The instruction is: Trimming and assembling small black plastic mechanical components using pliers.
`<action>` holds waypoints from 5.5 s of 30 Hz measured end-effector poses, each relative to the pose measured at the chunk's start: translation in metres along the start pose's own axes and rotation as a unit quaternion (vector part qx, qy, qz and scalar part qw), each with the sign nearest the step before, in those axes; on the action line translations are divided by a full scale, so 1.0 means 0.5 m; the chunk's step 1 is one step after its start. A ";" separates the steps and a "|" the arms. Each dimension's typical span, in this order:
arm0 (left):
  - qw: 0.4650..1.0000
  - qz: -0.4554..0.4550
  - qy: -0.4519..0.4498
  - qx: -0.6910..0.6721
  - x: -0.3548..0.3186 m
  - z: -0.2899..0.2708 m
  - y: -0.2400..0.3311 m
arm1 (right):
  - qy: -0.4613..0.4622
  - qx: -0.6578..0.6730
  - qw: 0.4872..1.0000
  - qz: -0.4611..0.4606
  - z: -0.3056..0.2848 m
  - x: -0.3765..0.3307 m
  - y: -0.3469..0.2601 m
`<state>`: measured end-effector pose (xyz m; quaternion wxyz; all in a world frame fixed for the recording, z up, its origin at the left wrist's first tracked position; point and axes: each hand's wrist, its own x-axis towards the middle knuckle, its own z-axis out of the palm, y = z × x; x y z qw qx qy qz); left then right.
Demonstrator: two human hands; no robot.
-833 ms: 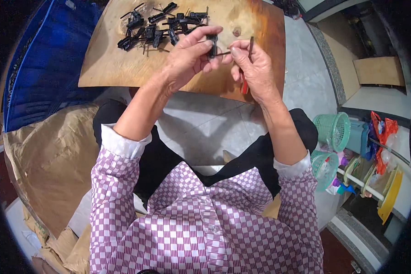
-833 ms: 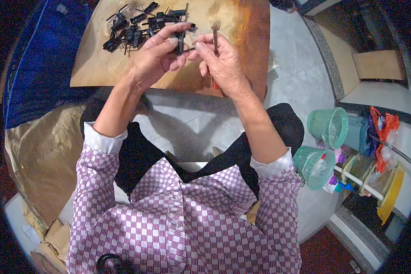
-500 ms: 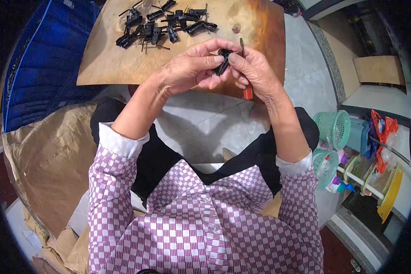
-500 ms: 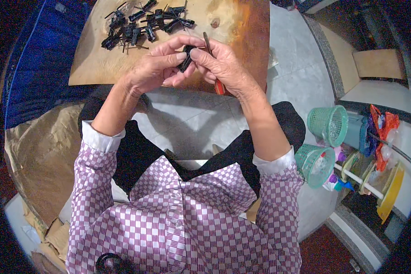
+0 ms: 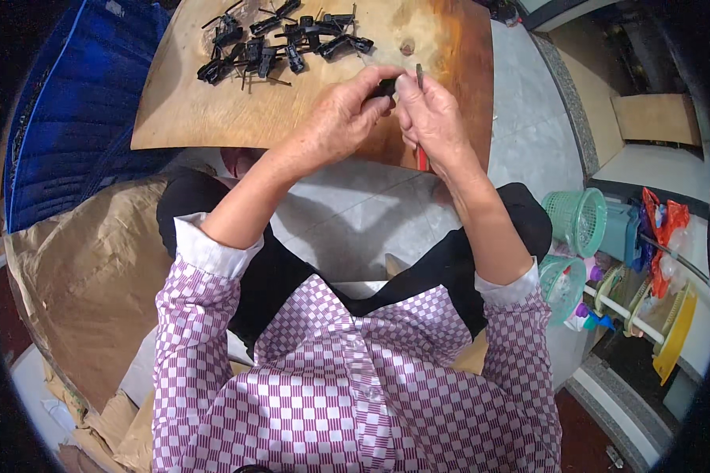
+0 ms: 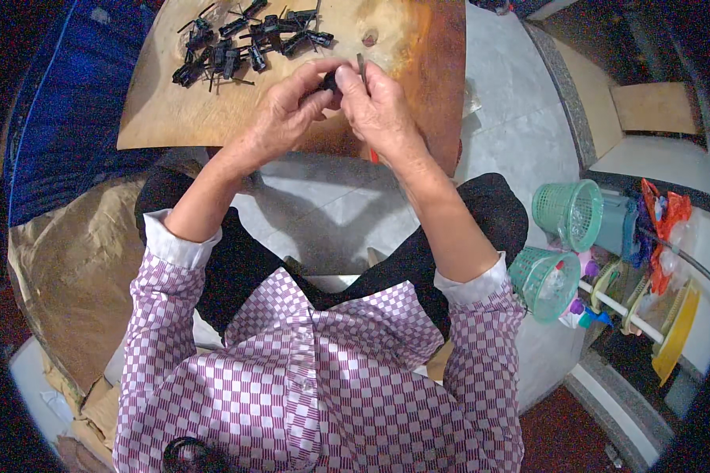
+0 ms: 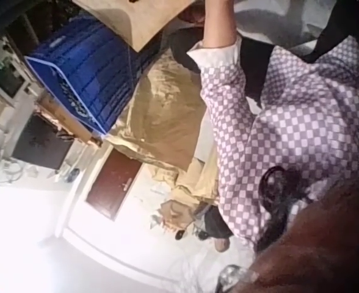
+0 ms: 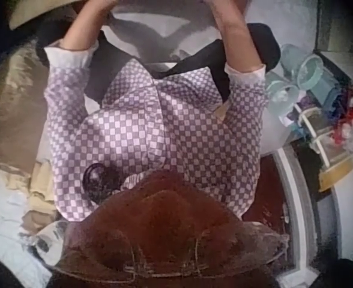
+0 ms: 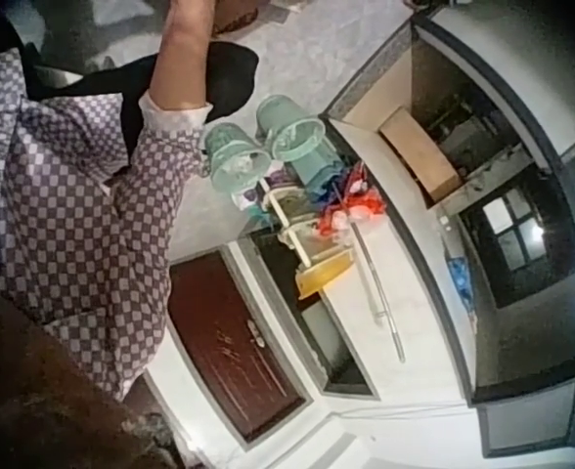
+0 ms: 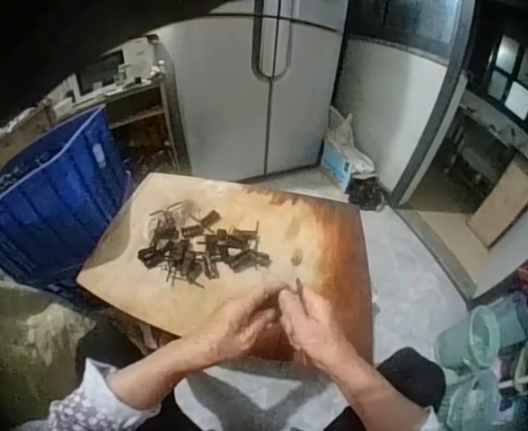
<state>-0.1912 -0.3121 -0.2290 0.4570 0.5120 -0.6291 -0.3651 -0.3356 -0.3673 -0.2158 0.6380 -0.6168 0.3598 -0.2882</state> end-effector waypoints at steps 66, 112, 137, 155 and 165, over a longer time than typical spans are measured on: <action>0.789 -0.229 0.271 -0.501 -0.017 -0.152 -0.036 | 0.052 -0.512 0.829 -0.216 -0.002 0.198 0.090; 0.986 -0.128 0.047 -0.098 -0.005 -0.009 -0.003 | -0.080 -0.165 0.983 -0.016 -0.012 -0.018 0.004; 0.980 0.063 0.153 0.109 0.025 0.013 -0.019 | -0.002 -0.138 0.990 -0.038 0.006 0.010 0.043; 0.889 -0.164 -0.053 -0.424 0.009 -0.028 0.016 | -0.090 0.189 0.977 0.045 -0.036 -0.004 0.000; 0.924 -0.182 -0.106 -0.320 0.004 -0.023 0.018 | -0.073 0.072 0.992 0.067 -0.048 -0.003 -0.003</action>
